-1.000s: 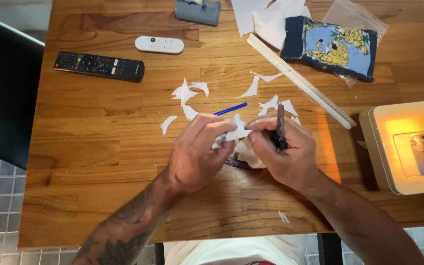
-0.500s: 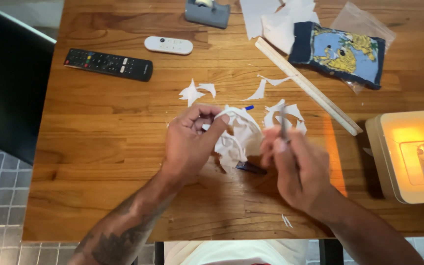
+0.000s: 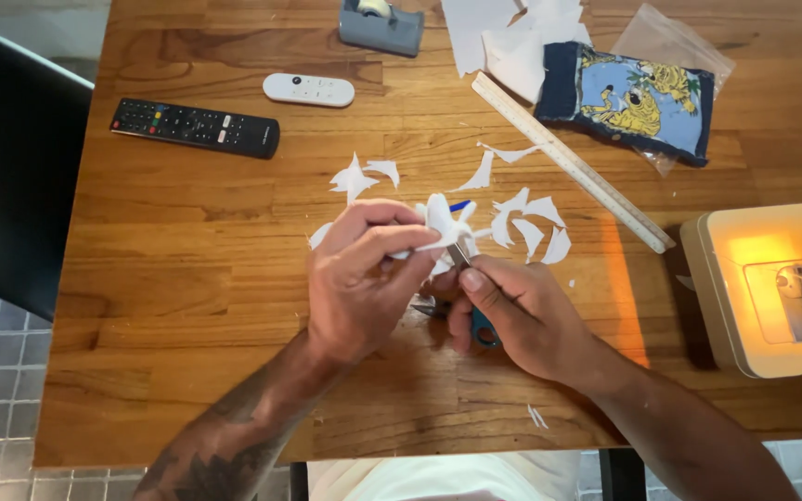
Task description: Cutting and manipulating small white fabric scraps using scissors and a pen on a wooden table
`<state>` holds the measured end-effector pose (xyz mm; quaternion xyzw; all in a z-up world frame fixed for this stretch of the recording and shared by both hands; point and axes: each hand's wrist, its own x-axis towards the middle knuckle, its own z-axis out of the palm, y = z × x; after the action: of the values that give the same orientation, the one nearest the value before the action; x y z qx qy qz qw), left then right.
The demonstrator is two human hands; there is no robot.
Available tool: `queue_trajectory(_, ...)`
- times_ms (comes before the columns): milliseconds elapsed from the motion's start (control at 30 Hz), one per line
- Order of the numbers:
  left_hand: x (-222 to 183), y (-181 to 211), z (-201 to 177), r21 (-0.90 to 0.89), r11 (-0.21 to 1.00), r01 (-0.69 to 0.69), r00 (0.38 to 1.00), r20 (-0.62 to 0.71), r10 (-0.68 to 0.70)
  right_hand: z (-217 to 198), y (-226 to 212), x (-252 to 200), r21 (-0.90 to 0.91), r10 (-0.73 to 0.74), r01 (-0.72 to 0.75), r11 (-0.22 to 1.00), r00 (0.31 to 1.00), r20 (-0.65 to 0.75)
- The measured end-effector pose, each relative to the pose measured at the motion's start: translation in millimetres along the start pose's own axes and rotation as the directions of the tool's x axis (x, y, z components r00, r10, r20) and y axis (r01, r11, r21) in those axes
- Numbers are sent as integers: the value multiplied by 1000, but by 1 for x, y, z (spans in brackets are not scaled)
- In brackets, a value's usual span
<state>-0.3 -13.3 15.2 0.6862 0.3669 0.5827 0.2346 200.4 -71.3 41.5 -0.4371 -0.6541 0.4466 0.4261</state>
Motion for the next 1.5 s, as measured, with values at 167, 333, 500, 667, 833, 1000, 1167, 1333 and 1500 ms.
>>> queue_trajectory(167, -7, 5, 1, -53, 998, -27, 997, 76, 31, 2, 19, 0, 27, -74, 73, 997, 997, 13)
queue_trajectory(333, 8, 15, -21, -289, 955, 73, 979, 205, -13, 0, 32, -1, 45, -224, 224, 974, 975, -1)
queue_trajectory(500, 3, 9, -6, -400, 875, 273, 958, 193, -210, 3, 28, -3, 21, -237, 237, 971, 971, 25)
queue_trajectory(667, 5, 10, -7, -439, 868, 234, 965, 212, -154, 2, 33, -5, -14, -253, 253, 967, 968, 1)
queue_trajectory(833, -1, 8, -5, -458, 859, 229, 963, 234, -132, 3, 36, -10, -18, -267, 266, 964, 963, -47)
queue_trajectory(1000, 2, 9, -4, -446, 868, 218, 963, 243, -117, 11, 30, -3, 16, -244, 245, 969, 968, -53)
queue_trajectory(1167, -5, 12, -7, -415, 868, 273, 944, 290, -159, 20, 30, -9, 117, -247, 254, 960, 967, -71)
queue_trajectory(1333, 9, 9, -14, -371, 878, 303, 940, 266, -212, 0, 26, 3, -114, -288, 281, 953, 957, -43)
queue_trajectory(1500, 39, -14, -42, -407, 844, 350, 922, -7, -386, -48, 42, 21, -800, -347, 376, 467, 911, 224)
